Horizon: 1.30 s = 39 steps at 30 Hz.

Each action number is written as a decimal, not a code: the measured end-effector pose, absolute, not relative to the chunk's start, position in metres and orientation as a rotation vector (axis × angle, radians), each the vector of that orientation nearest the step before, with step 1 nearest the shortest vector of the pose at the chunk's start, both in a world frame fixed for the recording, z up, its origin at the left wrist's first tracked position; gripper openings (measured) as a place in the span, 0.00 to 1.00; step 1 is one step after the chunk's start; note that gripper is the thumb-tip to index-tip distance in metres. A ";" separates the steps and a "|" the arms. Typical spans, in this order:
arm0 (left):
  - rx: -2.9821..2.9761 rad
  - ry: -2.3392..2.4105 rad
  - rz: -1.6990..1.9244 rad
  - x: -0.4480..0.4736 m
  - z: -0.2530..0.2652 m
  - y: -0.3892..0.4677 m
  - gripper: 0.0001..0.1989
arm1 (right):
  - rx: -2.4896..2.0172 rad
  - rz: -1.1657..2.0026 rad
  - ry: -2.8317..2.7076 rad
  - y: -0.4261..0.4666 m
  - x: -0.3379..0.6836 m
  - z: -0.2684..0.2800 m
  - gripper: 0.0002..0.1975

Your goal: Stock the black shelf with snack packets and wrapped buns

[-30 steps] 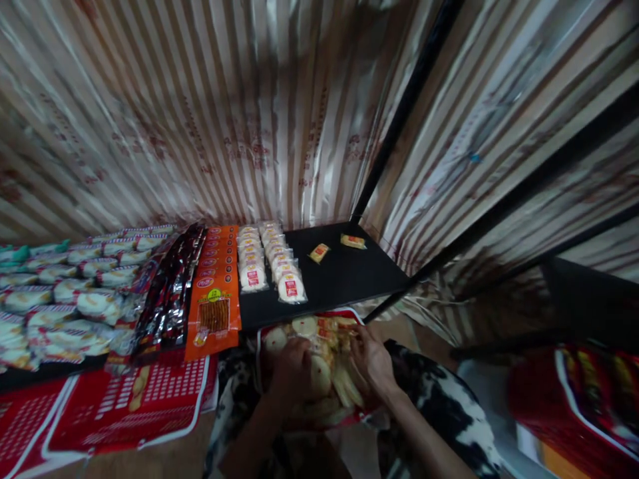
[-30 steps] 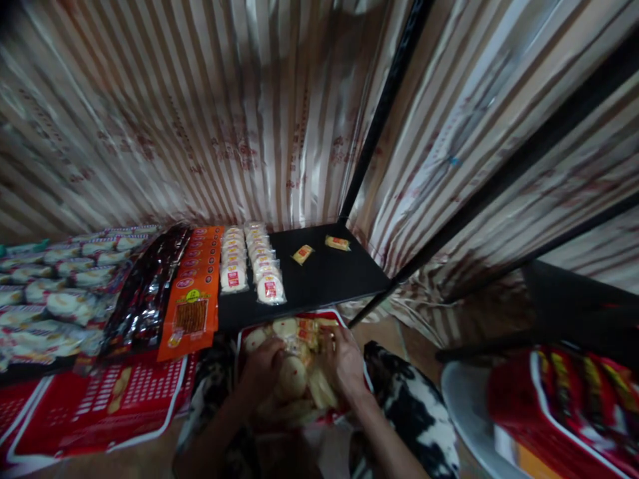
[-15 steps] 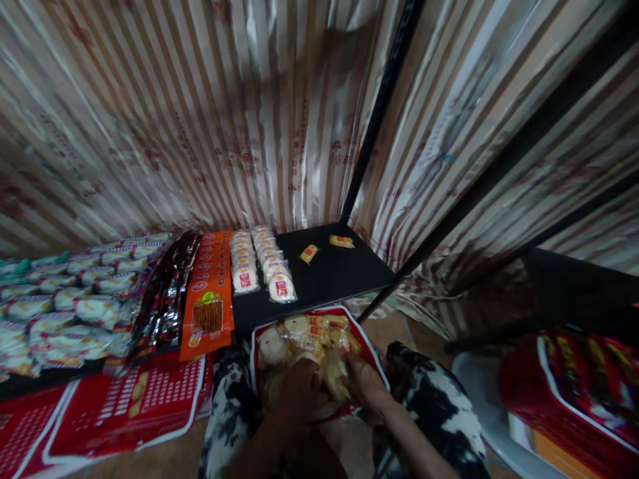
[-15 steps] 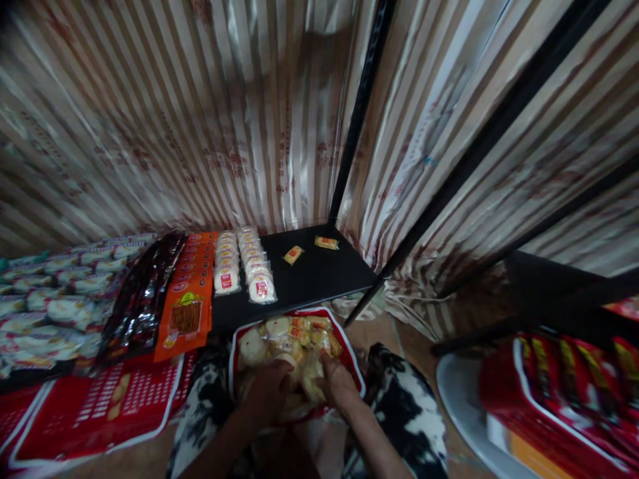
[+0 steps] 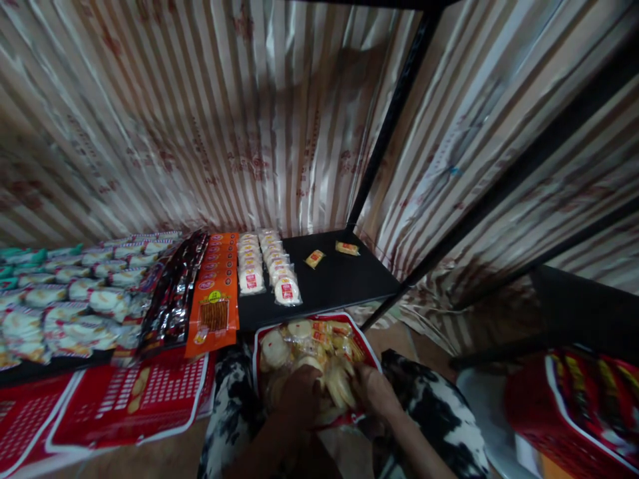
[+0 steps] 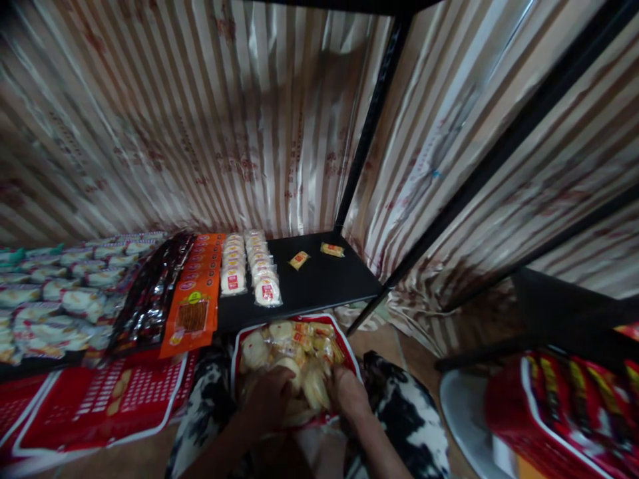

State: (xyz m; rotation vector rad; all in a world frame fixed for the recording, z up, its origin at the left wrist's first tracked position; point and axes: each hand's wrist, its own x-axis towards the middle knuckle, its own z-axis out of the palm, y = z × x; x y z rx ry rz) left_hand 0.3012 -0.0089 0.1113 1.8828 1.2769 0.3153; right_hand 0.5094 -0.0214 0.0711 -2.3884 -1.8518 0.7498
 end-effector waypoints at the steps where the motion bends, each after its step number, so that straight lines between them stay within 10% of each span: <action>1: 1.885 1.277 0.323 0.300 0.111 -0.009 0.19 | -2.430 0.715 -1.859 -0.020 0.511 0.076 0.11; 10: 1.766 1.341 0.518 0.295 0.108 0.002 0.20 | -2.313 0.506 -1.743 0.008 0.518 0.139 0.19; 23: 0.804 1.226 1.077 0.261 0.108 0.040 0.27 | -1.514 1.348 -1.501 0.068 0.420 0.163 0.20; 39: 1.104 1.604 1.251 0.219 0.110 0.088 0.17 | -1.692 0.896 -1.742 0.100 0.375 0.153 0.20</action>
